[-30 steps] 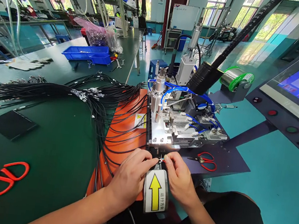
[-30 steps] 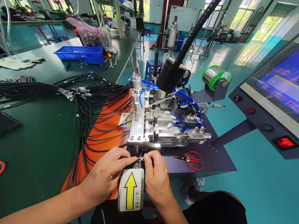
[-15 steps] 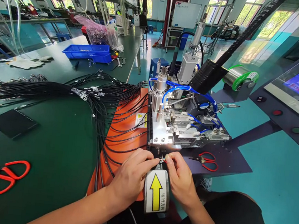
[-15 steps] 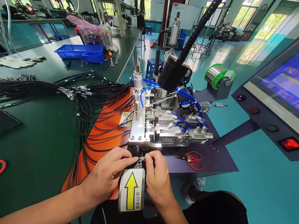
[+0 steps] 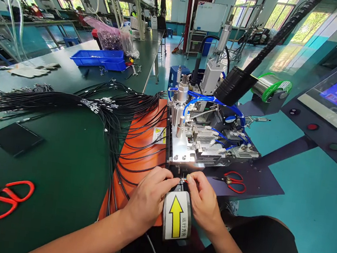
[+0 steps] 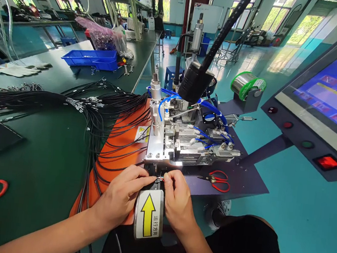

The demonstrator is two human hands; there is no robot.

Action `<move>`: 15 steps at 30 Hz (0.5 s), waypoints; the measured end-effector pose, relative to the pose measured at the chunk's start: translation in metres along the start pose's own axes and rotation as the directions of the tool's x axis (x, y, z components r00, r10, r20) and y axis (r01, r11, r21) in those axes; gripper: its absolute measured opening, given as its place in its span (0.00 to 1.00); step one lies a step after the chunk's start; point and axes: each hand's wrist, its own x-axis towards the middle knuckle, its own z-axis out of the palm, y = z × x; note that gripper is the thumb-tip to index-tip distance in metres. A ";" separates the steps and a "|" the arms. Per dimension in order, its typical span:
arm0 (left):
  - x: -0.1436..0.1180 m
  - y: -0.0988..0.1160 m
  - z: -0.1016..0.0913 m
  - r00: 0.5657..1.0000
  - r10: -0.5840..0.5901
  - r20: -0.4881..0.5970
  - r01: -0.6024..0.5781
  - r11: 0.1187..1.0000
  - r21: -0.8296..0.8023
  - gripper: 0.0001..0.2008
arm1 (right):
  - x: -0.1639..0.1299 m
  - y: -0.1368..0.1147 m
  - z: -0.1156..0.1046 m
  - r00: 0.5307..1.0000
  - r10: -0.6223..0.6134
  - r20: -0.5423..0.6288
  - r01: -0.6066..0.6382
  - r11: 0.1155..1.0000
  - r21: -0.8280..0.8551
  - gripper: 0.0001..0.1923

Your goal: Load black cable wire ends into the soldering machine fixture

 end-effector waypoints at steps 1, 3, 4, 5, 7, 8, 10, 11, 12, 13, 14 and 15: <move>0.000 0.000 0.000 1.000 -0.001 -0.001 0.001 1.000 0.001 0.13 | 0.000 0.000 0.000 1.000 -0.004 -0.001 0.004 1.000 -0.002 0.16; 0.001 0.000 0.000 1.000 0.001 0.000 -0.001 1.000 0.002 0.14 | 0.000 0.000 0.000 1.000 -0.008 -0.004 0.008 1.000 -0.005 0.16; 0.001 0.000 0.000 1.000 0.002 0.000 -0.002 1.000 0.003 0.14 | 0.000 0.000 0.000 1.000 -0.008 -0.005 0.008 1.000 -0.005 0.15; 0.001 0.001 0.000 1.000 0.003 0.000 -0.003 1.000 0.003 0.13 | -0.001 0.000 0.000 1.000 -0.008 -0.007 0.008 1.000 -0.005 0.15; 0.001 0.001 0.000 1.000 0.004 -0.005 -0.004 1.000 0.003 0.13 | -0.001 -0.001 0.000 1.000 -0.008 -0.007 0.008 1.000 -0.003 0.14; 0.001 0.001 0.000 1.000 0.003 -0.005 -0.003 1.000 0.001 0.13 | -0.002 -0.001 0.001 1.000 -0.007 -0.005 0.007 1.000 -0.001 0.14; 0.001 0.001 0.000 1.000 0.000 -0.002 0.000 1.000 -0.001 0.13 | -0.002 -0.001 0.001 1.000 -0.007 -0.002 0.007 1.000 0.003 0.14; 0.000 0.000 0.000 1.000 -0.002 0.000 0.002 1.000 -0.002 0.13 | -0.002 -0.001 0.001 1.000 -0.007 -0.001 0.007 1.000 0.006 0.14; 0.000 0.000 0.000 1.000 -0.004 0.003 0.004 1.000 -0.002 0.13 | -0.002 -0.001 0.001 1.000 -0.005 -0.001 0.005 1.000 0.007 0.14; 0.000 0.000 0.000 1.000 -0.008 0.006 0.008 1.000 -0.001 0.13 | -0.002 -0.001 0.001 1.000 -0.003 0.001 0.003 1.000 0.009 0.14; 0.000 0.000 0.000 1.000 -0.011 0.010 0.011 1.000 0.000 0.13 | -0.002 -0.001 0.001 1.000 0.000 0.005 0.000 1.000 0.010 0.14; 0.000 -0.001 0.000 1.000 -0.015 0.014 0.015 1.000 0.000 0.13 | -0.002 -0.001 0.001 1.000 0.004 0.009 -0.004 1.000 0.011 0.14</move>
